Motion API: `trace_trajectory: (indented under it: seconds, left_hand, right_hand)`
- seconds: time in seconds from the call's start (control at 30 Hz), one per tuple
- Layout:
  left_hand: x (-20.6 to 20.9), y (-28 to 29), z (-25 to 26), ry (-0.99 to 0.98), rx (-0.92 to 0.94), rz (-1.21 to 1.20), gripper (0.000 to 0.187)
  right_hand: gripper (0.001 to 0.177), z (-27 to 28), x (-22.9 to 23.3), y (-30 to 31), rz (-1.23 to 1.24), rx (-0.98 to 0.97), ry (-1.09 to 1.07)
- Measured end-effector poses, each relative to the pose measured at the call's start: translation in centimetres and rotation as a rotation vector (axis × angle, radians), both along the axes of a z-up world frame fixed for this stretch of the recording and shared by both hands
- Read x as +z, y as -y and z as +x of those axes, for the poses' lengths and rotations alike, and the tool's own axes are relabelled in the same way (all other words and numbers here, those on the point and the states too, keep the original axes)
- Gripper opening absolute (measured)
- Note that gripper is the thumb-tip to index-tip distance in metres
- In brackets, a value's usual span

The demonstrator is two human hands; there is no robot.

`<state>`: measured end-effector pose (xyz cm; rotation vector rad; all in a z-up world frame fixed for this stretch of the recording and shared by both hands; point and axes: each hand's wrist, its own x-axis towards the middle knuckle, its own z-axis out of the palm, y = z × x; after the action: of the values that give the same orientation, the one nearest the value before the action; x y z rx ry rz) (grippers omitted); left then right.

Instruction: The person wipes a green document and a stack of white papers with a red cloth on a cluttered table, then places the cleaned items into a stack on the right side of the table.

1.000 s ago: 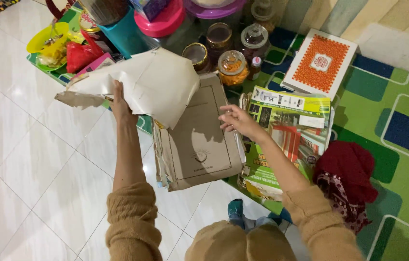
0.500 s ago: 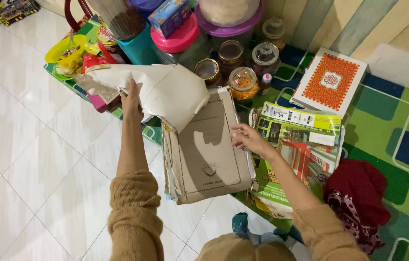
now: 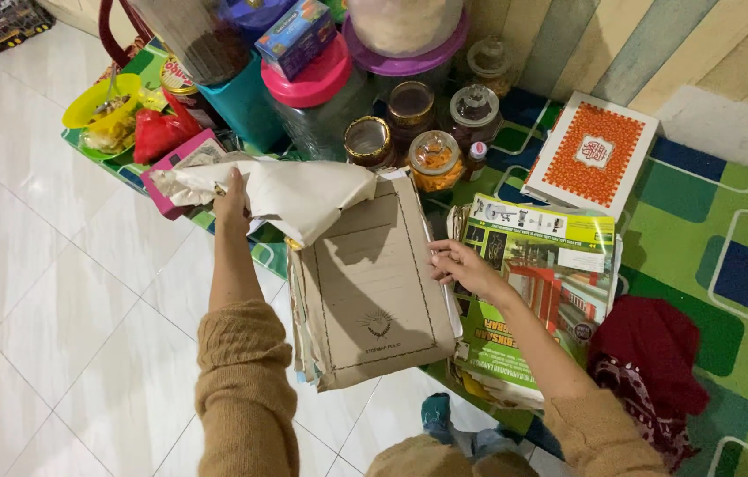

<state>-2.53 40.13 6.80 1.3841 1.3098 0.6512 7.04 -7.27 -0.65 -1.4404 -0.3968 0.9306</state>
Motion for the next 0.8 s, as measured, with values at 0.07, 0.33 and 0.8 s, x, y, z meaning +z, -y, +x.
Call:
trace_trajectory:
  seconds: [0.07,0.33,0.8]
  left_hand:
    - [-4.2,-2.8,0.1,0.008,0.002,0.008,0.105]
    - [-5.5,-2.5,-2.7,-0.073,-0.01,0.018,0.109]
    - [-7.0,3.2,-5.9,0.145,-0.356,-0.445,0.108]
  right_hand:
    - [0.048,0.0,0.3,0.1,-0.005,-0.003,-0.001]
    - [0.046,0.0,-0.8,-0.1,-0.011,-0.002,0.004]
    - [0.044,-0.5,-2.4,0.0,0.04,-0.047,0.048]
